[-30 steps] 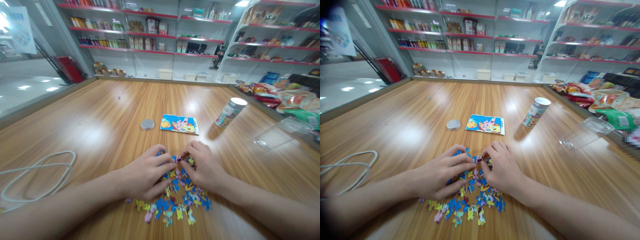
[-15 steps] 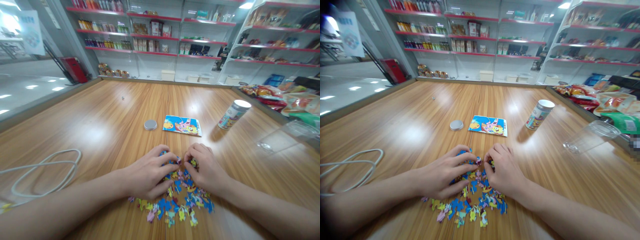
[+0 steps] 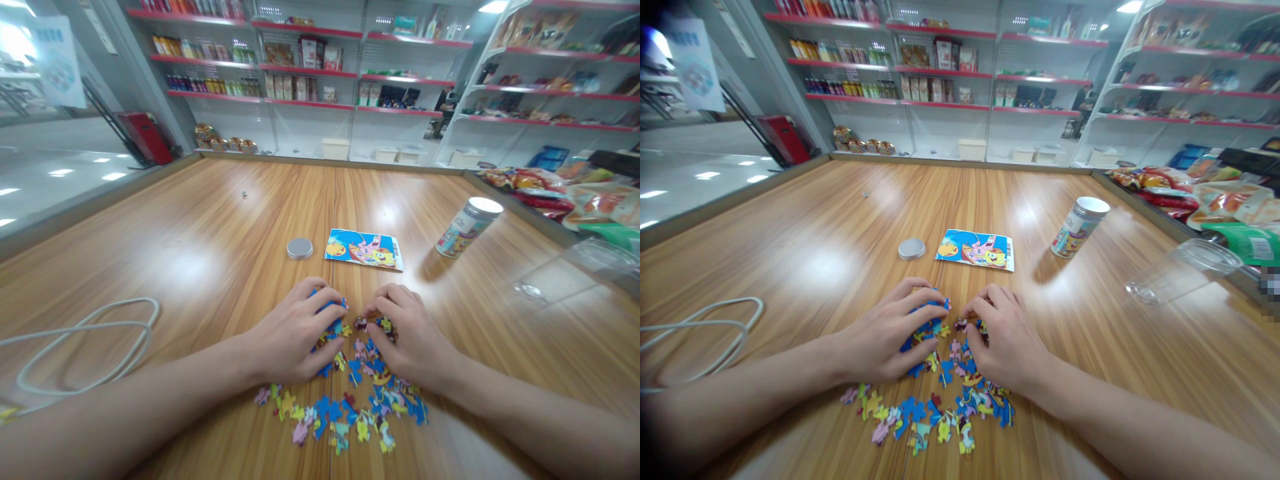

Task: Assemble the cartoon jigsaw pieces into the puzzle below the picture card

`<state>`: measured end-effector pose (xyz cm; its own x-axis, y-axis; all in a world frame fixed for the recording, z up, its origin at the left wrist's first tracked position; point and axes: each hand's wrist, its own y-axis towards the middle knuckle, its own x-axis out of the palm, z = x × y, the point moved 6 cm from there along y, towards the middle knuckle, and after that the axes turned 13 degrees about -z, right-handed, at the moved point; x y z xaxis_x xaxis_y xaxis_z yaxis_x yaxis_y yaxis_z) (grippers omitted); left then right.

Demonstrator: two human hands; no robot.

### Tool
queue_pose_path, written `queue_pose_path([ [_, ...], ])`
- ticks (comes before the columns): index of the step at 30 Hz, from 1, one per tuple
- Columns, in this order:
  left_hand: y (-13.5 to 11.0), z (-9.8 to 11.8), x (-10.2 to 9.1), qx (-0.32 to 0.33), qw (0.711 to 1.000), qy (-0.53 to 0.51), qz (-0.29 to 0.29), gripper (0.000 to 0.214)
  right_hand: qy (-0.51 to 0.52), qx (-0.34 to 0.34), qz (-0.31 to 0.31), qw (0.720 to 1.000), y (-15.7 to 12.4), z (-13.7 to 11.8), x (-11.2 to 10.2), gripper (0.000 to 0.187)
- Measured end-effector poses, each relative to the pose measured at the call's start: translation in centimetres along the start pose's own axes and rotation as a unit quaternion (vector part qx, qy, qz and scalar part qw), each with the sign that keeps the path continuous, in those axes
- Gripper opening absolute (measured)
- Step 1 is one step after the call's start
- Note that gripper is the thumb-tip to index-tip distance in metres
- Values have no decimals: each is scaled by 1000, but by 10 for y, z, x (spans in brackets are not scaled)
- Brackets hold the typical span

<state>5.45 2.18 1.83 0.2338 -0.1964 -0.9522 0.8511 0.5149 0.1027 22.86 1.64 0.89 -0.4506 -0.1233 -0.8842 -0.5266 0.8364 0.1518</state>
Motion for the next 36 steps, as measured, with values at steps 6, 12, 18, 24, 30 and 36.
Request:
queue_pose_path([
  [6, -2, -7, 13, -54, 995, 16, -79, 81, -62, 1, -76, 995, -5, -9, 6, 55],
  [12, -11, -3, 13, -47, 975, -8, -219, 108, -66, -15, -247, 967, -9, -10, 21, 112],
  [18, -29, 22, 13, -109, 960, 12, -259, 126, -50, -51, -275, 959, -27, -15, 18, 145],
  [24, -11, 15, 32, -122, 975, 33, -181, 114, -67, -75, -215, 971, -21, -23, 24, 137],
  [30, 0, -6, 25, -85, 988, 49, -117, 98, -69, -106, -160, 979, 4, -10, 17, 115],
  [36, -2, -13, 19, -104, 991, 23, -78, 86, 36, -104, -64, 992, 6, 3, 0, 88],
])
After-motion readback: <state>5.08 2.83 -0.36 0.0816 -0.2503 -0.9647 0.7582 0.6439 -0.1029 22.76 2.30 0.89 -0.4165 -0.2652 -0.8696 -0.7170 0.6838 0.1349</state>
